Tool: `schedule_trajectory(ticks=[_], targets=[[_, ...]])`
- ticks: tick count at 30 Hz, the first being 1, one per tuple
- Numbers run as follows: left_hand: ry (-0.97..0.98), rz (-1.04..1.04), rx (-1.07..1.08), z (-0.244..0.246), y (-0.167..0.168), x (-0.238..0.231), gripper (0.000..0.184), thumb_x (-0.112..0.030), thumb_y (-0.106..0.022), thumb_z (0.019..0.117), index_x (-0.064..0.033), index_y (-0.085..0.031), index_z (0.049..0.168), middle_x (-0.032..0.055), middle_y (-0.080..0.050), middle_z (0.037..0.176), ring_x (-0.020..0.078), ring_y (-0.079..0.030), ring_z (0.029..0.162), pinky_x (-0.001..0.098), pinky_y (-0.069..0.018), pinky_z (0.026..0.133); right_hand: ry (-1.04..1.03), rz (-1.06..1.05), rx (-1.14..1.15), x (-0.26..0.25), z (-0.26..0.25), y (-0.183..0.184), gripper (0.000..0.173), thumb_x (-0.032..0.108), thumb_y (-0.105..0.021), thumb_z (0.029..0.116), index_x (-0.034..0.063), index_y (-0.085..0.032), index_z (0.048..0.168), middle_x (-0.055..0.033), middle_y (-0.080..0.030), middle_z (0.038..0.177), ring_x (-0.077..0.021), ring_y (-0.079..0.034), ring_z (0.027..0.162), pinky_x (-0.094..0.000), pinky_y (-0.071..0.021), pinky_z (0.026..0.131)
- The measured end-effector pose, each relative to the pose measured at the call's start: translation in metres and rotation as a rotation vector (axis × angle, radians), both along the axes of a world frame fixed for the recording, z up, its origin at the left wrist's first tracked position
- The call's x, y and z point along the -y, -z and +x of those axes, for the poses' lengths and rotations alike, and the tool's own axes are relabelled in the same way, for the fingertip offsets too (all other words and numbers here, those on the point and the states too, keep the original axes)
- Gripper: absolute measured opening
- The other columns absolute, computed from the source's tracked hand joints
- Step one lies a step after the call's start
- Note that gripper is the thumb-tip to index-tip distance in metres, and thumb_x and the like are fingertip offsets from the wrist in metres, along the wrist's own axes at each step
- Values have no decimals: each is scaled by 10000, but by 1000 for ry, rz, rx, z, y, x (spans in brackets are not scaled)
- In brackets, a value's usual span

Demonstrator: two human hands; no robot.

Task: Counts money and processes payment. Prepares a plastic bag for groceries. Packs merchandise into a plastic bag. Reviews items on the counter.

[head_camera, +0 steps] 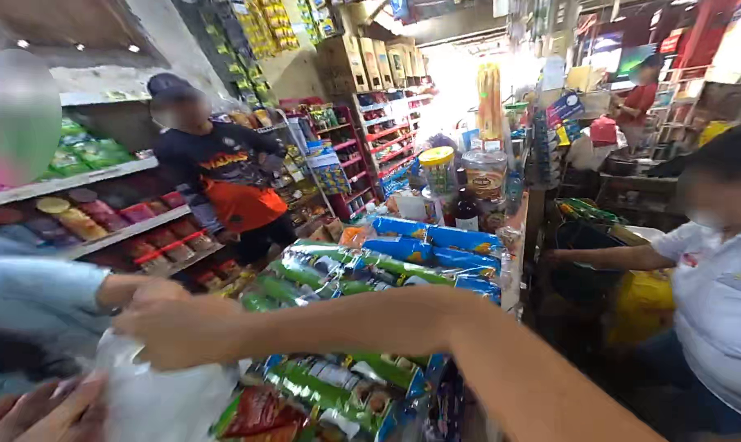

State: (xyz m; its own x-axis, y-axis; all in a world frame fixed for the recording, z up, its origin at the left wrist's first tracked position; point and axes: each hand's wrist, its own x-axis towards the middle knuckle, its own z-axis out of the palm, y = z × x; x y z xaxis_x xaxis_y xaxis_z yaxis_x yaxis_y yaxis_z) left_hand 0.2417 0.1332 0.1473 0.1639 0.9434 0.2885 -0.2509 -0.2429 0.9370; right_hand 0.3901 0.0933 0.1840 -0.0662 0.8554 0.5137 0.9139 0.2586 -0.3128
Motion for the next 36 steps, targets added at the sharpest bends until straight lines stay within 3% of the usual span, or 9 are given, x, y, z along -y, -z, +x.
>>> schedule_trajectory(ticks=[2, 6, 11, 14, 20, 26, 31, 34, 36], targets=[[-2, 18, -63, -3, 13, -12, 293, 20, -563, 997, 46, -472, 1274, -7, -622, 1024, -14, -631, 850, 176, -562, 774, -34, -75, 35, 33, 1, 1, 376, 69, -647, 979, -31, -620, 1341, -200, -647, 1321, -297, -615, 1233, -412, -483, 1041], [-149, -39, -60, -24, 47, -26, 489, -9, -622, 960, -68, -455, 1416, 27, -571, 1238, 45, -610, 977, 231, -542, 846, -184, -32, -9, 71, 13, 16, 295, 48, -653, 966, -1, -672, 1256, -175, -699, 1203, -289, -680, 1113, -467, -543, 961], [-152, 14, 43, -62, 49, 42, 418, -126, -638, 998, -82, -486, 1385, -27, -659, 1146, 68, -677, 948, 262, -581, 835, -220, 192, -10, 181, 34, 46, 182, 141, -644, 975, 29, -729, 1092, -65, -731, 976, -72, -673, 766, -237, -584, 714], [-130, 22, 26, -81, 71, 101, 383, -136, -596, 1027, -77, -492, 1391, -25, -670, 1196, 91, -686, 1017, 290, -584, 900, -169, 114, -169, 263, 80, 103, 195, 234, -643, 992, 160, -730, 1150, 67, -725, 997, -32, -685, 842, -232, -610, 762], [-31, 33, -63, -94, 161, 177, 230, -125, -639, 992, -94, -640, 1220, -17, -721, 1135, 126, -696, 1025, 325, -590, 913, 86, -43, -802, 376, 129, 234, 218, 187, -652, 997, 78, -718, 1174, -51, -754, 965, -215, -740, 774, -383, -656, 682], [-31, 99, -208, -104, 212, 231, 229, -95, -627, 987, -50, -660, 1209, -14, -730, 1142, 109, -701, 1014, 286, -595, 897, 291, -281, -593, 428, 98, 331, 173, 241, -687, 967, 196, -762, 1117, 69, -743, 958, -81, -704, 754, -287, -625, 621], [-375, 175, -468, -163, 249, 272, 263, -59, -626, 971, 63, -637, 1204, 46, -719, 1137, 43, -685, 1017, 236, -571, 919, 99, -805, -350, 434, 86, 394, 307, 429, -737, 917, 278, -720, 1184, 57, -735, 1064, -114, -714, 918, -398, -630, 815], [-567, 128, -785, -198, 257, 298, 362, -59, -609, 974, 195, -586, 1232, 331, -640, 1243, 331, -634, 1203, 432, -486, 1067, -32, -956, -312, 429, 69, 399, 346, 433, -745, 906, 258, -707, 1203, 1, -726, 1112, -199, -705, 956, -489, -599, 865], [-638, 1, -965, -219, 261, 314, 488, -153, -641, 981, 163, -547, 1341, 391, -508, 1416, 508, -468, 1375, 595, -347, 1156, -88, -976, -292, 424, 59, 398, 346, 434, -742, 904, 258, -710, 1200, -10, -714, 1158, -224, -696, 1007, -518, -585, 891]])
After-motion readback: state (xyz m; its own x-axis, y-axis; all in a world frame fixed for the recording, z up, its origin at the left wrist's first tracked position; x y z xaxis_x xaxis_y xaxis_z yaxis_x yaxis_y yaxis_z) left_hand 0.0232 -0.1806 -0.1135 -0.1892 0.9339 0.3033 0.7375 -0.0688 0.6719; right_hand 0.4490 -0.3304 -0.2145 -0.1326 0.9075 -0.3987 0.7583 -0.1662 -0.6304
